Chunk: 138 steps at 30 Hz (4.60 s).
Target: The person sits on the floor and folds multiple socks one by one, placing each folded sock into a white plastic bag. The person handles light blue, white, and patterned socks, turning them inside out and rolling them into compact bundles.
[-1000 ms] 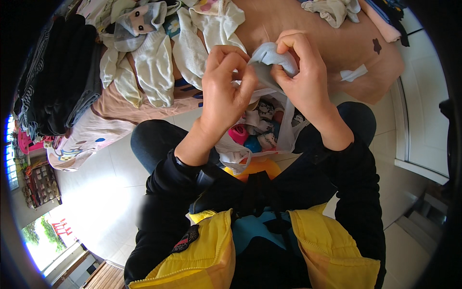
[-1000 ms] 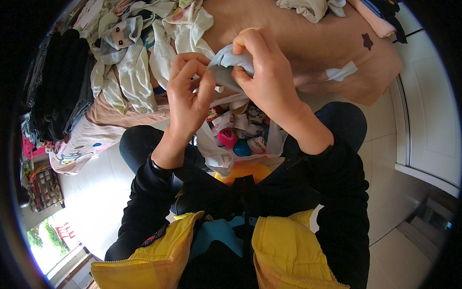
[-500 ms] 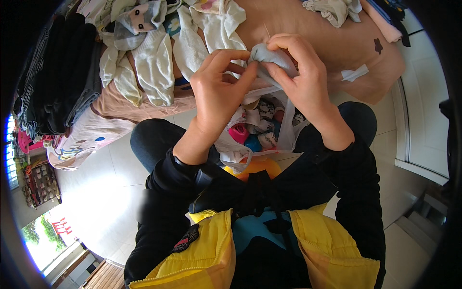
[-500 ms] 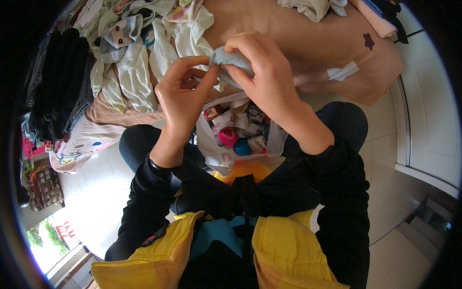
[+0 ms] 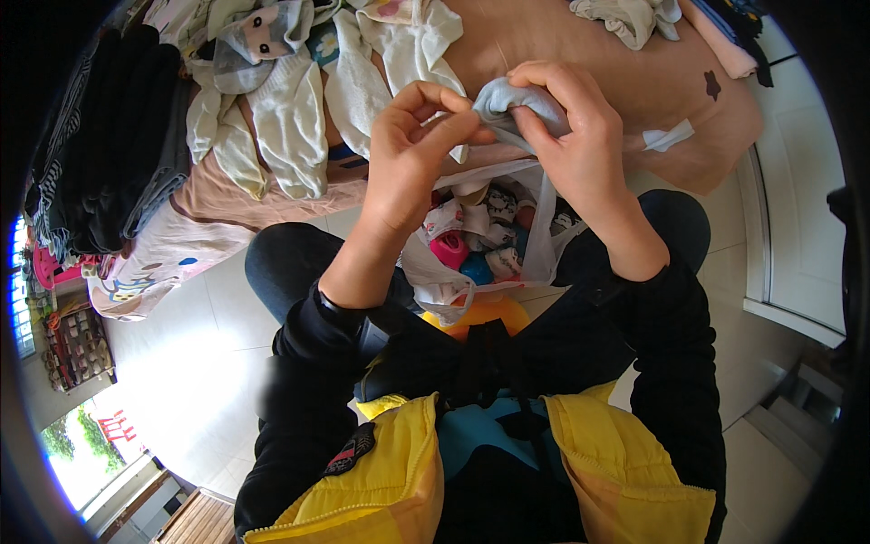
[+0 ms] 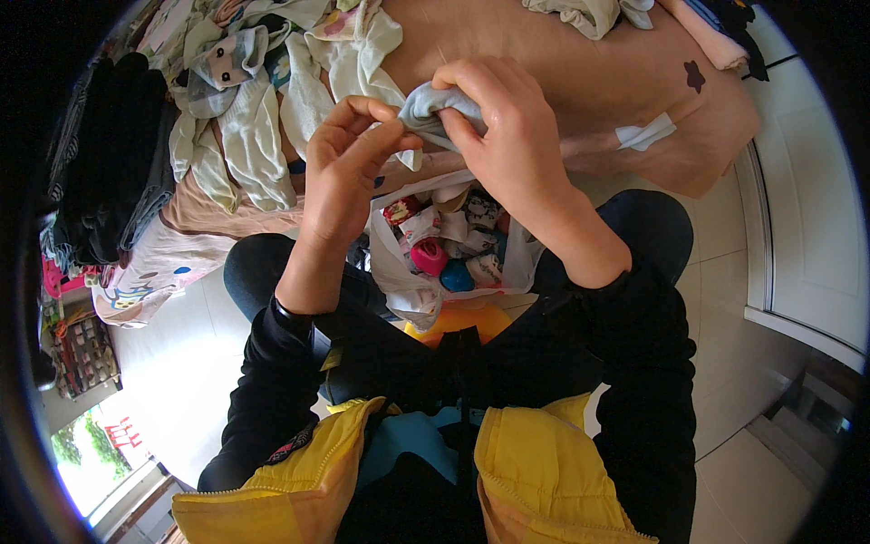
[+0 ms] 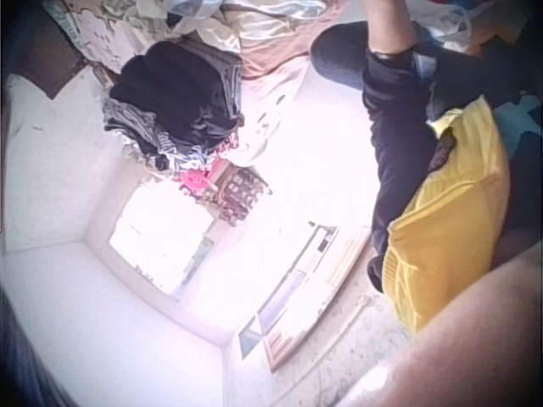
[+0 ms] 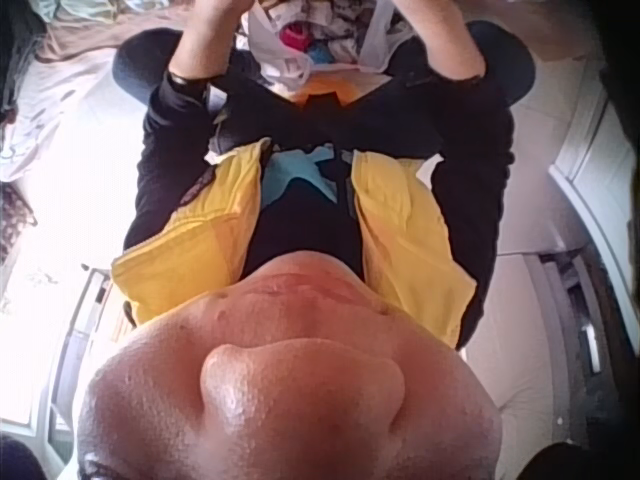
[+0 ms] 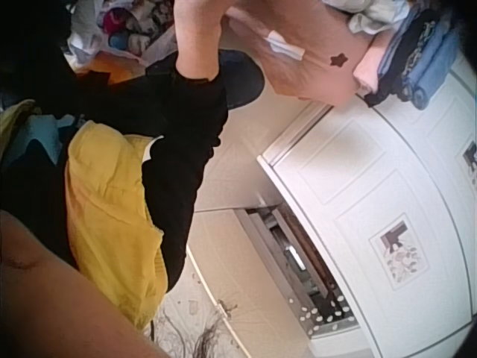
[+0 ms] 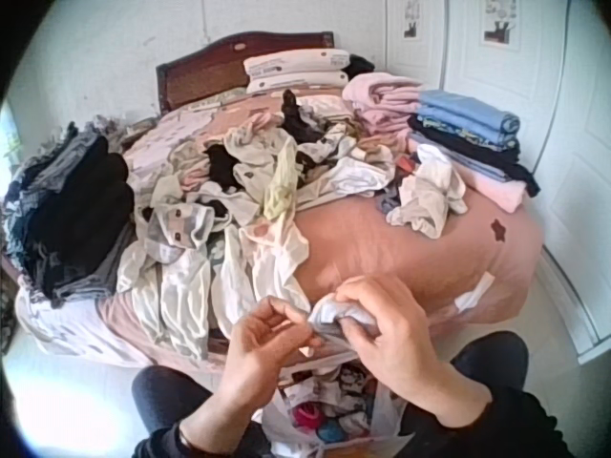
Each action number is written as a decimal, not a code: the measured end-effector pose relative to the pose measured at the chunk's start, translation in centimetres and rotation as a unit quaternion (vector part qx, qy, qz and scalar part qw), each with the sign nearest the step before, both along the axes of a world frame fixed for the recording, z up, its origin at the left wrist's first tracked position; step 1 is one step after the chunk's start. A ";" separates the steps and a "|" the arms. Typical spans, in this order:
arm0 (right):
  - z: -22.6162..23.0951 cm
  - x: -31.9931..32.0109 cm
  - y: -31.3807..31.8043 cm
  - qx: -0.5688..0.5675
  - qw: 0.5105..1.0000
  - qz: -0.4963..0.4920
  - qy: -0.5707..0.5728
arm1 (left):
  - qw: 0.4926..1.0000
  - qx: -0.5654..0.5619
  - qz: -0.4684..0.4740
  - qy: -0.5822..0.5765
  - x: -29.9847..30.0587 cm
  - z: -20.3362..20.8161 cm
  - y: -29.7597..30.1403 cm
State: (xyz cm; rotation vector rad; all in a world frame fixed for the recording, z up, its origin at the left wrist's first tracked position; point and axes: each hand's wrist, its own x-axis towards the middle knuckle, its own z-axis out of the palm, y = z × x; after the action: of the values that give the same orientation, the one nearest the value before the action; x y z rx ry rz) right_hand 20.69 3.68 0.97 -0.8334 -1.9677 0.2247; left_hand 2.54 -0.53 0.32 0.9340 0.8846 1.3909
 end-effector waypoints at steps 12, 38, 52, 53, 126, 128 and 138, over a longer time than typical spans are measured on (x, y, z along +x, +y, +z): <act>0.3 -0.3 -0.6 -0.060 0.995 0.068 0.030 | 0.957 0.075 0.114 0.257 0.9 -0.1 -0.6; -0.2 -0.6 -0.4 -0.018 0.998 0.056 -0.023 | 0.885 0.155 0.090 0.429 1.1 -0.1 -1.0; -0.2 -1.1 -0.7 -0.066 0.996 0.050 0.028 | 0.975 0.112 0.140 0.130 1.1 -2.0 0.1; -0.2 -1.0 -0.7 -0.048 0.997 0.049 0.018 | 0.957 0.137 0.159 0.200 1.2 -1.9 0.1; 1.4 1.5 0.7 -0.184 0.936 0.205 0.220 | 0.977 0.125 -0.069 0.158 0.0 -1.2 0.2; 1.7 1.9 1.0 -0.146 0.949 0.163 0.228 | 0.986 0.123 -0.065 0.087 0.0 -1.3 0.2; 1.2 1.8 1.0 -0.139 0.961 0.231 0.069 | 0.988 0.148 -0.019 0.030 0.1 -1.0 0.3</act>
State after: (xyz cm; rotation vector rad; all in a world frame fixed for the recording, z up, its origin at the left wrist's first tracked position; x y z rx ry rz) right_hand 22.47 4.66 2.17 -0.4995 -1.9993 0.8264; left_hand 2.60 -0.20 -0.71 1.2167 0.7121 1.4931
